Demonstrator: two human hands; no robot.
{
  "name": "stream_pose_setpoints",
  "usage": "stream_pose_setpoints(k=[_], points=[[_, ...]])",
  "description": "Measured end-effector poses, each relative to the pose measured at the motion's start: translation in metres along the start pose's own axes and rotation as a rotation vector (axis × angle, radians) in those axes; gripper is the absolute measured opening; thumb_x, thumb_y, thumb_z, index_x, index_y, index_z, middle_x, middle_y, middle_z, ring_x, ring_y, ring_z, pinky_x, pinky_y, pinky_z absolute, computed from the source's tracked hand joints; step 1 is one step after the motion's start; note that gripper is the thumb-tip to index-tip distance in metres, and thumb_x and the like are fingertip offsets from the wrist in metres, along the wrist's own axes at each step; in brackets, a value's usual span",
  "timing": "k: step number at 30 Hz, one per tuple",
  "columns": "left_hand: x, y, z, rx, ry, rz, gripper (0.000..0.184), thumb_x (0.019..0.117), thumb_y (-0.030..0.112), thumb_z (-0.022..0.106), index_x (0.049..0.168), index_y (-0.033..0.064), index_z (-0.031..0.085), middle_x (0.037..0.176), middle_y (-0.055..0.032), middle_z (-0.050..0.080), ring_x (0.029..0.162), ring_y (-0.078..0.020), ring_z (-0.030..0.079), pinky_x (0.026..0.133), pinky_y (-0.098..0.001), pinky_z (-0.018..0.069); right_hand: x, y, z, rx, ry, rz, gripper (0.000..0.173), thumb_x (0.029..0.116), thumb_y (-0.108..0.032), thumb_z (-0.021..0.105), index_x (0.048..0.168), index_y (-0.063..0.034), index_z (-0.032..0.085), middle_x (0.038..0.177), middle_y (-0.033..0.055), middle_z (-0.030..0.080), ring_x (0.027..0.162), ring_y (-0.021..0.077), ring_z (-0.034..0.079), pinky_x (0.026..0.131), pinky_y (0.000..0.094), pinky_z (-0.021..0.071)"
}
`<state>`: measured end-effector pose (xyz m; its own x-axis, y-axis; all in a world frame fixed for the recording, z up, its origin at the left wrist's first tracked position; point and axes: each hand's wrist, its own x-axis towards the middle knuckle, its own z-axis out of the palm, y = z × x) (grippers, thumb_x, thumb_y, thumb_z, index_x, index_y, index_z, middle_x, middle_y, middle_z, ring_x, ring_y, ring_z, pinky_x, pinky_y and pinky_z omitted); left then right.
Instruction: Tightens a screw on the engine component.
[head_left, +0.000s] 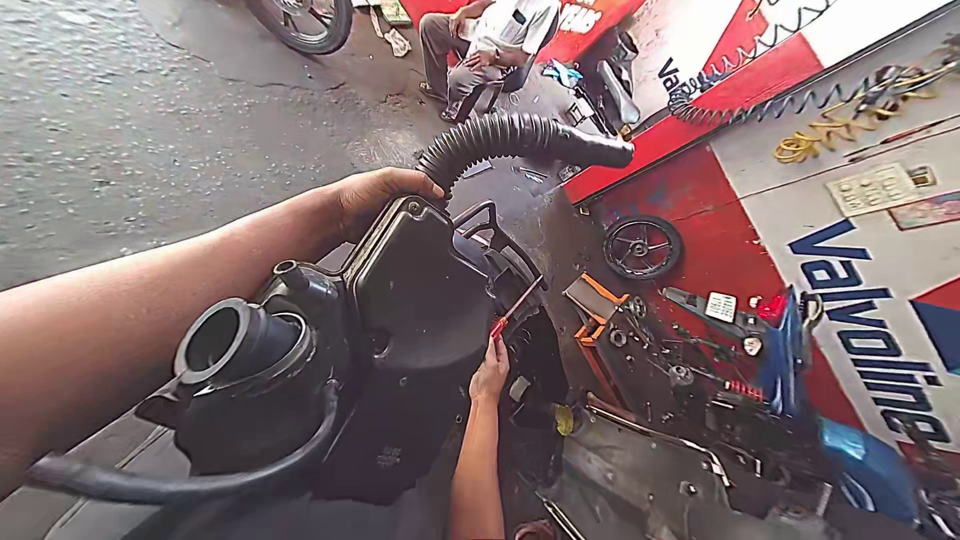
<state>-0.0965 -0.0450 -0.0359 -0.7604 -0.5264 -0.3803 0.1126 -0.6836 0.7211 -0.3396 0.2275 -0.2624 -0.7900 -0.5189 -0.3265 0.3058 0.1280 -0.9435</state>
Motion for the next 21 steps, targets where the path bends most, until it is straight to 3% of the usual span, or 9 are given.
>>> stream_pose_setpoints(k=[4,6,10,13,15,17,18,19,21], points=[[0.037,-0.012,-0.019,0.024,-0.038,-0.041,0.023,0.0954,0.024,0.050,0.111,0.0117,0.061,0.087,-0.0053,0.071,0.075,-0.0118,0.071,0.062,-0.0289,0.0609,-0.061,-0.018,-0.045,-0.017,0.025,-0.062,0.038,0.1009,-0.009,0.051,0.137,0.0035,0.055,0.111,0.0150,0.071,0.091,0.0203,0.072,0.073,0.0333,0.0620],[0.052,-0.021,-0.030,0.027,-0.024,-0.010,0.023,0.0945,0.020,0.052,0.115,0.0122,0.060,0.087,-0.0053,0.072,0.074,-0.0114,0.071,0.063,-0.0284,0.0609,-0.085,-0.037,-0.068,-0.096,0.084,-0.140,0.042,0.1015,-0.010,0.048,0.141,0.0040,0.053,0.115,0.0145,0.070,0.095,0.0199,0.072,0.077,0.0332,0.0620],[0.082,-0.042,-0.047,0.012,0.003,-0.042,0.026,0.0911,0.015,0.060,0.117,0.0101,0.059,0.088,-0.0071,0.072,0.075,-0.0141,0.072,0.064,-0.0308,0.0618,-0.126,-0.091,-0.103,-0.148,0.300,-0.295,0.038,0.1039,-0.008,0.040,0.135,0.0062,0.056,0.108,0.0107,0.076,0.089,0.0176,0.076,0.076,0.0309,0.0636],[0.103,-0.045,-0.063,0.024,-0.013,-0.049,0.031,0.0890,0.015,0.061,0.120,0.0107,0.058,0.089,-0.0068,0.072,0.076,-0.0140,0.072,0.065,-0.0311,0.0619,-0.146,-0.147,-0.101,-0.144,0.359,-0.371,0.038,0.1066,-0.012,0.030,0.129,-0.0015,0.059,0.098,0.0024,0.076,0.084,0.0128,0.075,0.075,0.0277,0.0634],[0.112,-0.049,-0.073,0.033,-0.050,-0.044,0.030,0.0869,0.014,0.064,0.117,0.0109,0.059,0.086,-0.0060,0.073,0.073,-0.0131,0.072,0.065,-0.0307,0.0620,-0.161,-0.181,-0.112,-0.107,0.265,-0.440,0.041,0.1092,-0.020,0.025,0.127,-0.0092,0.061,0.096,-0.0016,0.077,0.084,0.0091,0.074,0.075,0.0240,0.0616],[0.122,-0.050,-0.084,0.066,-0.127,-0.036,0.036,0.0816,0.010,0.068,0.117,0.0101,0.060,0.088,-0.0073,0.073,0.074,-0.0134,0.072,0.066,-0.0312,0.0619,-0.170,-0.210,-0.125,0.066,0.039,-0.533,0.053,0.1129,-0.037,0.018,0.130,-0.0091,0.061,0.107,0.0021,0.075,0.096,0.0107,0.073,0.086,0.0250,0.0588],[0.125,-0.051,-0.087,0.107,-0.170,-0.038,0.043,0.0769,0.009,0.071,0.118,0.0108,0.060,0.091,-0.0066,0.073,0.076,-0.0128,0.072,0.067,-0.0308,0.0618,-0.169,-0.229,-0.082,0.289,0.394,-0.579,0.061,0.1102,-0.047,0.022,0.099,-0.0087,0.068,0.079,0.0029,0.073,0.070,0.0111,0.071,0.065,0.0232,0.0582],[0.127,-0.053,-0.090,0.164,-0.218,-0.032,0.049,0.0729,0.009,0.074,0.120,0.0115,0.061,0.094,-0.0055,0.074,0.079,-0.0124,0.072,0.069,-0.0308,0.0617,-0.170,-0.243,-0.072,0.407,0.420,-0.614,0.066,0.1060,-0.057,0.023,0.094,-0.0078,0.066,0.077,0.0026,0.070,0.068,0.0112,0.068,0.062,0.0232,0.0566],[0.129,-0.060,-0.098,0.304,-0.310,-0.011,0.065,0.0658,0.012,0.081,0.128,0.0137,0.062,0.107,-0.0036,0.073,0.092,-0.0133,0.071,0.079,-0.0337,0.0614,-0.163,-0.255,-0.097,0.499,0.118,-0.661,0.065,0.1015,-0.060,0.038,0.110,-0.0026,0.066,0.091,0.0068,0.070,0.079,0.0140,0.069,0.071,0.0256,0.0566]])
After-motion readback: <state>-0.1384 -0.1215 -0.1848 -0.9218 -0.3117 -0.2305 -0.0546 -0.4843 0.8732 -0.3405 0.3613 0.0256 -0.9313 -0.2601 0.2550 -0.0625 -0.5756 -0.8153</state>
